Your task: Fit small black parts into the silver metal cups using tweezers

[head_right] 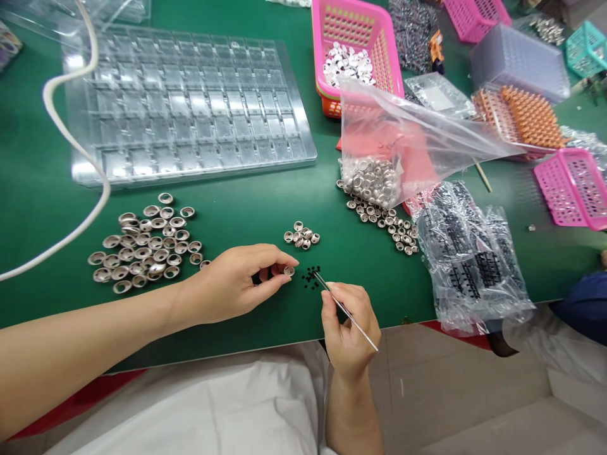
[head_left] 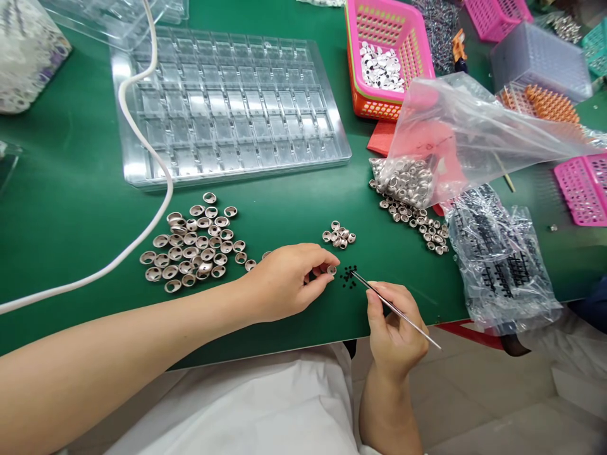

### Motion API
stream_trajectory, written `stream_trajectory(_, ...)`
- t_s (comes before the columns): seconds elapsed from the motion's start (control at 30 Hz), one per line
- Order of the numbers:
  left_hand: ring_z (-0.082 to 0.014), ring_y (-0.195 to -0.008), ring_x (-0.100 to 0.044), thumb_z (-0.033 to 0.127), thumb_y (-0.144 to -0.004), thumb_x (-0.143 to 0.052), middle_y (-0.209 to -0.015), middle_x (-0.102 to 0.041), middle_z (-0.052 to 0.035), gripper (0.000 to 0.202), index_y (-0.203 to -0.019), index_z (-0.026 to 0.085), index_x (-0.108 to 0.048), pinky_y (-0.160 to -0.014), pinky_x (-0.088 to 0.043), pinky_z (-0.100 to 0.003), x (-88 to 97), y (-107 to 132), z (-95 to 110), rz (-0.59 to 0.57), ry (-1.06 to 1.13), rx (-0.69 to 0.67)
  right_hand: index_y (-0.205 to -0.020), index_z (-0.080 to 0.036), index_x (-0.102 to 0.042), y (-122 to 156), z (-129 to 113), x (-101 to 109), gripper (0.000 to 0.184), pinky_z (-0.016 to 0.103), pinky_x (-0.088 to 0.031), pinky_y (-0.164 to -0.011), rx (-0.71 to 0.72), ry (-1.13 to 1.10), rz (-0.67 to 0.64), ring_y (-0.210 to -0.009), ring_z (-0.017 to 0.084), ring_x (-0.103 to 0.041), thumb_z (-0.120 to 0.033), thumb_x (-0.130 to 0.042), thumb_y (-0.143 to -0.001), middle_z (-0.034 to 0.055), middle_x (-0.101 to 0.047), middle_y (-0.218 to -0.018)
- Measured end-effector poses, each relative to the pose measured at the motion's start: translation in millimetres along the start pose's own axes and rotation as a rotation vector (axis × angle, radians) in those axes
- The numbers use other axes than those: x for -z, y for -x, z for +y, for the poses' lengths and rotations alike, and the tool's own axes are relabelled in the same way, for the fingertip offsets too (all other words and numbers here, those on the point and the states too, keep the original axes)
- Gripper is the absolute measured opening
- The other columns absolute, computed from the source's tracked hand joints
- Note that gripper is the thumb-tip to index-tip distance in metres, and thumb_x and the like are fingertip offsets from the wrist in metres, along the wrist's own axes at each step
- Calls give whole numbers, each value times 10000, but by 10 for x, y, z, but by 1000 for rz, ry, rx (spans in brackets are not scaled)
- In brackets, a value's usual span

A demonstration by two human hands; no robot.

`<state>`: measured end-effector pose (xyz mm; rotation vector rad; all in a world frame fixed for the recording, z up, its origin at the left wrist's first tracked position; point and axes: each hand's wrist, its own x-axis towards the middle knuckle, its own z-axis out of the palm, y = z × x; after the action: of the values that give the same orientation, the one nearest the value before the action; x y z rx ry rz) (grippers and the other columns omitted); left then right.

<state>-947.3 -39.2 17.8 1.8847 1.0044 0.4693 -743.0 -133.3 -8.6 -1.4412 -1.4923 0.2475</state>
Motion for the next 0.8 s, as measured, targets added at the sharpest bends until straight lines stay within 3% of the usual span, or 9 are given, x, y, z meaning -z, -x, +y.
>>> stream_trajectory(0.8, -146, -750, -660, 192, -918, -596, -875, -726, -25, 162, -1029, 191, -714, -631, -497, -225, -11, -5, -13, 15, -15, -33, -1016, -230, -687, -2, 7, -3, 232, 357, -631, -705, 2, 5, 18, -809, 188, -737, -73, -717, -849, 26, -758, -909)
